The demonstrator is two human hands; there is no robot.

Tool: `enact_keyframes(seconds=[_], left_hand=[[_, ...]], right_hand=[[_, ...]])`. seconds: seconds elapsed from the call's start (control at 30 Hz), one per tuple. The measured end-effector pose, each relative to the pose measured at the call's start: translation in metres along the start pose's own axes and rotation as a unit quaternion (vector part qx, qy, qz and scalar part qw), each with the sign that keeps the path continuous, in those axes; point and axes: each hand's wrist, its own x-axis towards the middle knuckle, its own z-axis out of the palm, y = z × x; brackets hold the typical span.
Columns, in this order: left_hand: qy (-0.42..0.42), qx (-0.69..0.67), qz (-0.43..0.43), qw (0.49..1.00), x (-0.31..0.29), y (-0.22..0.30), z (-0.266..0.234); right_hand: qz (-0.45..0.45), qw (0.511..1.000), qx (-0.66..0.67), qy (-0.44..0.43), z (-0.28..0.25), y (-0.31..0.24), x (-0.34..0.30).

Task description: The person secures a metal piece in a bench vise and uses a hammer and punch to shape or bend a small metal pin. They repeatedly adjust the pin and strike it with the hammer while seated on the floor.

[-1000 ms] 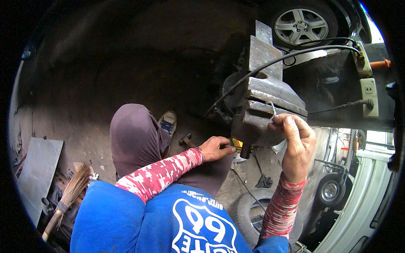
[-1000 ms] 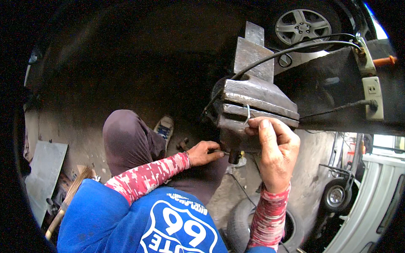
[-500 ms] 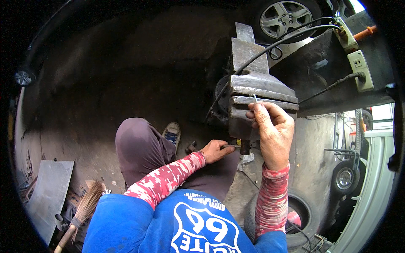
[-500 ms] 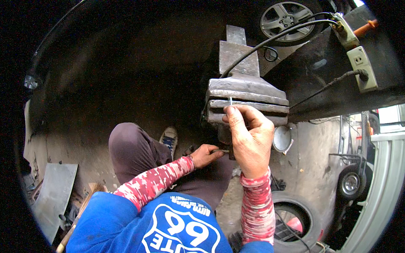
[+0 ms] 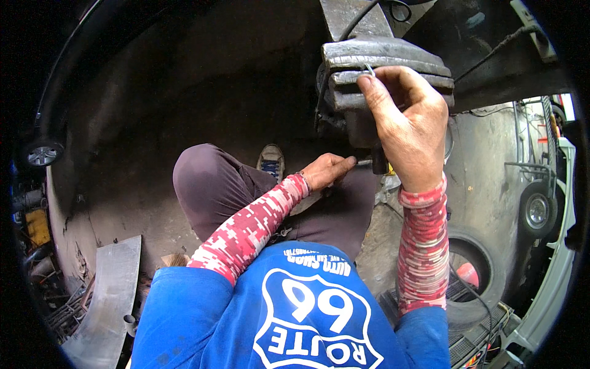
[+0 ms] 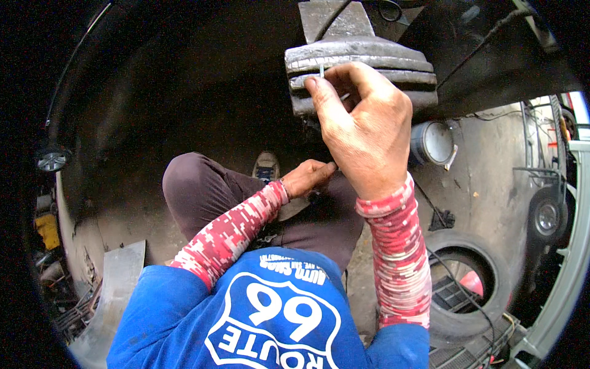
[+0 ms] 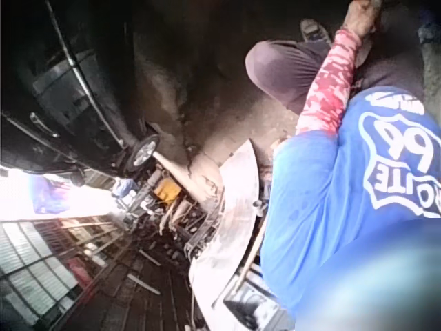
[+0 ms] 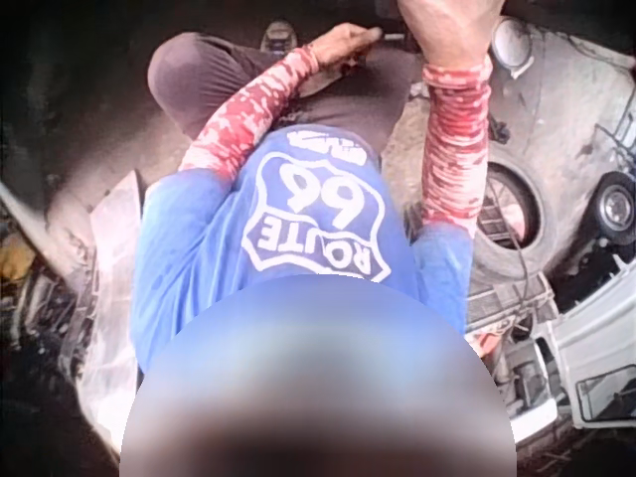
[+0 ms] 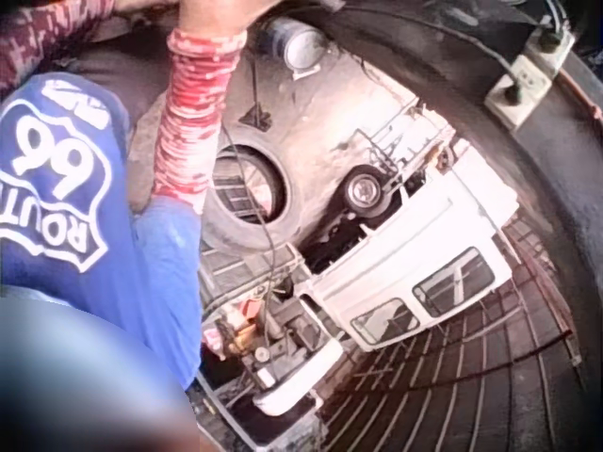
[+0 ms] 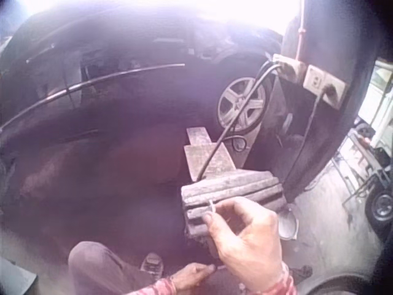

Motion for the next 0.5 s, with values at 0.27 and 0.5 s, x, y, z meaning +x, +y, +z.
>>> enact_keyframes(seconds=[0.27, 0.5], left_hand=[[0.079, 0.051, -0.006, 0.996, 0.007, -0.003, 0.013], [0.156, 0.189, -0.024, 0.969, -0.018, 0.032, 0.02]], right_hand=[[-0.004, 0.999, -0.025, -0.03, 0.01, 0.008, 0.001], [-0.066, 0.996, -0.056, 0.011, 0.013, 0.013, 0.003]])
